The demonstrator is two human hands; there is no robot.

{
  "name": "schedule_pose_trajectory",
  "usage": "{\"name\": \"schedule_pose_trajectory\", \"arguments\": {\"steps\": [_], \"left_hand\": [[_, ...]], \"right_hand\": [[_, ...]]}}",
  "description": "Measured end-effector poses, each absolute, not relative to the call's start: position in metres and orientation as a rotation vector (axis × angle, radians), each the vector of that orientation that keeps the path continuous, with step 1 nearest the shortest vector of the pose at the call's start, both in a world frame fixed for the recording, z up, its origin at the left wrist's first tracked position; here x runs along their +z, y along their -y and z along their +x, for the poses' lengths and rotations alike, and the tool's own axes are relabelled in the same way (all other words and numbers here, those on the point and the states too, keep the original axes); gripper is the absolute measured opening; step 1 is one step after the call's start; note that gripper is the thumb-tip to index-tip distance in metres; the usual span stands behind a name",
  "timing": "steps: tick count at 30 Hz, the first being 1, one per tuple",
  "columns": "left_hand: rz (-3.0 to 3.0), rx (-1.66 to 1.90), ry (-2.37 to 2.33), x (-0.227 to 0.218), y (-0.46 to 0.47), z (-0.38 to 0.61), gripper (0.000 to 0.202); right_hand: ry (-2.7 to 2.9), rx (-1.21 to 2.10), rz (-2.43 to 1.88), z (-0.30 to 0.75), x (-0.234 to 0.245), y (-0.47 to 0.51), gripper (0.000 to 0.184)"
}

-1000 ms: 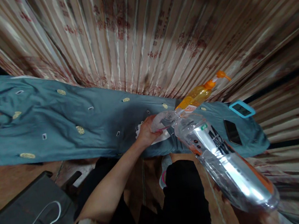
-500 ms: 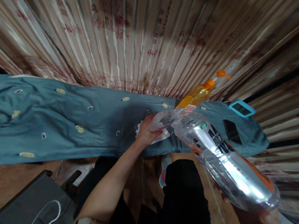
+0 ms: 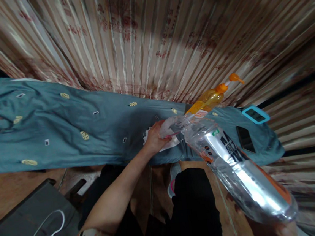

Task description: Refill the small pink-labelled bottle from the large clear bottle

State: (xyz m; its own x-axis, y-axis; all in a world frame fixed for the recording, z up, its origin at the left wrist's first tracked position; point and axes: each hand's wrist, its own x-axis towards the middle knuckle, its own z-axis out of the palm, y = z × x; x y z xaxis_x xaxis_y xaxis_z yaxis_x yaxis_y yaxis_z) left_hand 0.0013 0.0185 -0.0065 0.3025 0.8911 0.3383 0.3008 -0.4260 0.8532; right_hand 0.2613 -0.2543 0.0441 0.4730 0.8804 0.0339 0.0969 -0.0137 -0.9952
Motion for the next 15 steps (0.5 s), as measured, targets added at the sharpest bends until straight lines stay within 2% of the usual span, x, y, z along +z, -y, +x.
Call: {"name": "schedule_pose_trajectory", "arguments": {"steps": [10,15], "left_hand": [[1.855,1.078,-1.074,-0.004,-0.018,0.001,0.059],[1.867,1.081,-1.068,-0.003,-0.017,0.001,0.056]], "right_hand": [[0.783,0.799,-1.453,0.219,0.073,0.248,0.098],[0.913,0.850,-1.451,0.249,0.063,0.249,0.108]]}}
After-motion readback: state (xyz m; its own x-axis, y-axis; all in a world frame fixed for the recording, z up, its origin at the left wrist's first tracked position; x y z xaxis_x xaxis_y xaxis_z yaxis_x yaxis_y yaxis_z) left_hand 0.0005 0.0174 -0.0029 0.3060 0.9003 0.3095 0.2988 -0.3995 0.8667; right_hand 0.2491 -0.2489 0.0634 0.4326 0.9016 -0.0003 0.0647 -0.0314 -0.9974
